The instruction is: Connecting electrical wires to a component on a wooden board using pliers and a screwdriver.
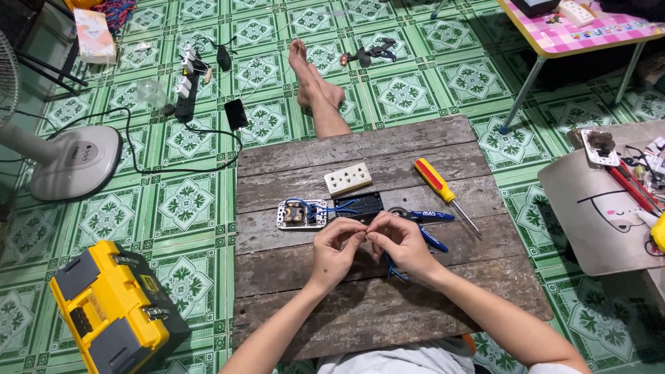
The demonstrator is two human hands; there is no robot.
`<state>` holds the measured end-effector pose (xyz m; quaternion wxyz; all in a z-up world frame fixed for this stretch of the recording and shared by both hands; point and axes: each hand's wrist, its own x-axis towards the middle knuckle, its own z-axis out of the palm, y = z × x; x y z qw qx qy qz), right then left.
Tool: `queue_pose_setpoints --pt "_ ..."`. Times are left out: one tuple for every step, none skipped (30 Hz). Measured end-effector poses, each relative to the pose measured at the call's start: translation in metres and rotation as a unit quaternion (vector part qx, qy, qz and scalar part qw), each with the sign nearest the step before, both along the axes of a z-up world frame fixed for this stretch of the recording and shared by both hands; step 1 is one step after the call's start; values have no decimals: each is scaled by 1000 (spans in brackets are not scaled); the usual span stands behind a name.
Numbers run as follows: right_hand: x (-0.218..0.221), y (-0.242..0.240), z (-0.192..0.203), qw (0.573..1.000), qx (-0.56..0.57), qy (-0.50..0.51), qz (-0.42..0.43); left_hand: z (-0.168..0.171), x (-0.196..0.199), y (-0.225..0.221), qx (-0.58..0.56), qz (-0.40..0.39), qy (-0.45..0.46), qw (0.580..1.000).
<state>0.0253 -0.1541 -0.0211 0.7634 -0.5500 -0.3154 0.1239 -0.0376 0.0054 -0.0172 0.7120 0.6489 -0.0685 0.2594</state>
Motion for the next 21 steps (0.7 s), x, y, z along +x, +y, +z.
queue_pose_setpoints --pt "0 0 0 1000 -4 -8 -5 0 0 0 0 1 4 1000" --pt "-1 0 0 1000 -8 -17 -11 0 0 -1 1 3 8 1000" --pt "0 0 1 1000 -9 -15 -11 -1 0 0 0 2 9 1000" --pt "1 0 2 1000 -11 -22 -11 -2 0 0 -3 0 6 1000" --pt "1 -1 2 999 -13 -28 -11 -3 0 0 -7 -2 4 1000" --pt "1 0 4 1000 -15 -25 -11 -2 0 0 -9 -2 7 1000" --pt "0 0 5 999 -19 -30 -10 -1 -1 0 -12 -4 5 1000" --pt "0 0 6 999 -23 -36 -9 0 -1 0 -16 -5 4 1000" --pt "-2 1 7 999 -26 -32 -10 1 -2 -1 -19 -6 7 1000" --pt "-3 2 9 999 -20 -29 -6 1 -3 -1 -22 -5 3 1000" --pt "-4 2 10 1000 -17 -26 -2 1 -3 -3 -26 -5 -1 1000" --pt "-4 2 9 1000 -21 -22 -4 0 -2 -4 -31 -6 2 1000" --pt "-5 3 8 1000 -17 -25 -8 -1 -2 -5 -26 6 -1 1000" --pt "-6 4 6 999 -14 -27 -12 -1 -3 -5 -21 18 -4 1000" --pt "-7 5 8 1000 -15 -24 -14 -1 -3 -7 -22 16 -1 1000" --pt "-9 5 10 998 -20 -46 -34 -1 -4 -8 -25 30 -3 999" --pt "-9 6 12 996 -26 -68 -54 0 -3 -10 -28 43 -6 999" --pt "-9 5 12 996 -27 -66 -54 1 -3 -10 -29 42 -4 999" --pt "-9 5 13 997 -18 -60 -54 3 -2 -9 -19 46 -17 999" --pt "-9 5 13 997 -9 -54 -53 4 -2 -8 -9 49 -29 998" --pt "-8 5 13 997 -10 -53 -53 1 -2 -8 -10 49 -29 998"
